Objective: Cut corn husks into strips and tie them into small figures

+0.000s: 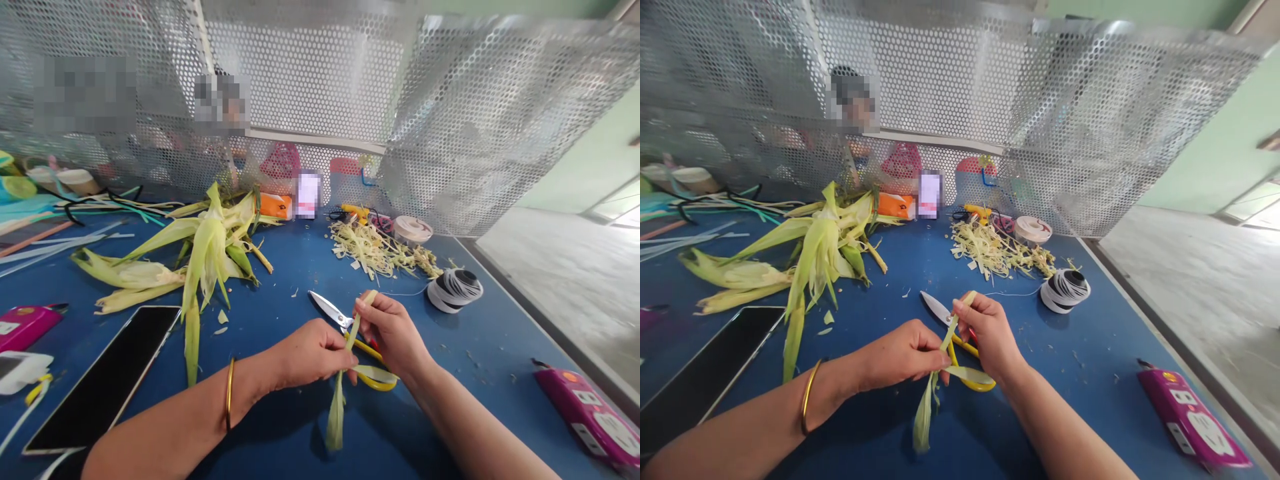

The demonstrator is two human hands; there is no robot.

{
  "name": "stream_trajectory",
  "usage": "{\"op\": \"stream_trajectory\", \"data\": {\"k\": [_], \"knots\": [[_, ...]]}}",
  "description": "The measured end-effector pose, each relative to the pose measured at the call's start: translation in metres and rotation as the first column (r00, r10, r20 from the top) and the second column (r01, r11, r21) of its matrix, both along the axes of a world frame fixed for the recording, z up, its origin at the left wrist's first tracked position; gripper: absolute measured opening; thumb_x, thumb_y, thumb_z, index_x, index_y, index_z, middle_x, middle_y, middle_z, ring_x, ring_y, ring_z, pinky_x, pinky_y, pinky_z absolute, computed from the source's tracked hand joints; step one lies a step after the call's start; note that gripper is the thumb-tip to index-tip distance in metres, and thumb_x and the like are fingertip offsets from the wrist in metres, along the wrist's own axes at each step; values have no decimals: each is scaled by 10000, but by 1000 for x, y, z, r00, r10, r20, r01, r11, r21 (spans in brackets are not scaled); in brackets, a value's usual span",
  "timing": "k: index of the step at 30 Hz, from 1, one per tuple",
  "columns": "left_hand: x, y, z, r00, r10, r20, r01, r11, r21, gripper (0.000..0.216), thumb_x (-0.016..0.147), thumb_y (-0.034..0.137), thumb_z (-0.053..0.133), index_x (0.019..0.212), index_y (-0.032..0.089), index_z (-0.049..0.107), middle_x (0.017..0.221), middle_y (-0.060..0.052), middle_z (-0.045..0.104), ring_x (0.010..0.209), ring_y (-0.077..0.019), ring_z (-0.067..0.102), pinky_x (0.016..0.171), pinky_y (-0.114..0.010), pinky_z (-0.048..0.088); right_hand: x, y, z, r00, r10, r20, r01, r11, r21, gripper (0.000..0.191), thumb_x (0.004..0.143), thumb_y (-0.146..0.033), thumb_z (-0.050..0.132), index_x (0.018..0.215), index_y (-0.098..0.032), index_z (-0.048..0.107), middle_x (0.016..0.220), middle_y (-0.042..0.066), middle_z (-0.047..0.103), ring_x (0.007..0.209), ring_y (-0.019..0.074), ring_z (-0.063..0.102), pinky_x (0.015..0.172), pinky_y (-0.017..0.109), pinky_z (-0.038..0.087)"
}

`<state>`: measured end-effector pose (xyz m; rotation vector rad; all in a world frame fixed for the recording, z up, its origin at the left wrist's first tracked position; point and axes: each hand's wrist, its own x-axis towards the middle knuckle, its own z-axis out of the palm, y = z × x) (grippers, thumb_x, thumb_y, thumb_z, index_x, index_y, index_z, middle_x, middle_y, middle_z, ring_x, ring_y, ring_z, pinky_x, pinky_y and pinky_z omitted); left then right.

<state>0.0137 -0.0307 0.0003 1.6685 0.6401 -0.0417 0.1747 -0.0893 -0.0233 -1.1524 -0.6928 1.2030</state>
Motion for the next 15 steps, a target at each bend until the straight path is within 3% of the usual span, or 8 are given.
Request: {"op": "stream_trajectory", "data": {"k": [2,4,7,9,11,13,15], "knots": [[1,-2,-1,1000,9,2,-9,1000,3,279,808,310,576,718,122,761,433,46,412,420,-71,307,441,-239,208,1,2,-1,998,44,-38,-44,999,-18,348,701,-485,799,702,-164,664,484,-45,546,398,59,429,428,200,340],[2,-3,-4,995,86,40,-85,996,-31,292,809,338,585,727,115,756,439,38,444,419,-72,341,449,-231,240,7,5,-1,994,62,-91,-63,998,-3,447,771,-612,686,924,-192,700,685,10,681,526,114,581,537,244,459],[5,0,-7,944,308,116,-284,941,-183,357,821,425,596,774,100,736,481,20,508,443,-77,418,478,-220,294,22,9,0,995,-90,-37,92,995,38,637,819,-761,481,1185,-261,631,1091,72,723,932,216,683,836,365,517],[6,4,-8,895,421,146,-365,880,-303,435,828,507,586,819,96,727,532,5,549,463,-74,447,479,-213,284,30,9,1,981,-152,120,145,987,65,666,829,-777,434,1191,-259,643,1141,83,716,1059,248,649,955,413,468],[4,9,-8,867,469,166,-381,841,-385,519,831,585,558,851,95,726,579,-13,584,484,-77,482,480,-212,282,34,8,2,937,-65,342,41,996,76,602,830,-728,507,1120,-236,698,1108,90,728,1078,267,634,998,431,435],[2,13,-7,863,474,177,-375,834,-404,549,824,617,553,843,96,724,592,-20,598,489,-83,503,479,-216,287,34,5,5,822,24,569,-83,994,77,464,802,-611,647,1044,-226,739,1087,87,733,1074,278,627,1000,427,429],[2,13,-6,866,469,171,-379,841,-386,517,812,602,582,796,101,712,576,-14,594,476,-79,497,471,-217,281,31,2,8,702,34,711,-137,987,87,365,769,-494,727,1024,-234,751,1059,75,736,1037,277,633,975,427,441]]}}
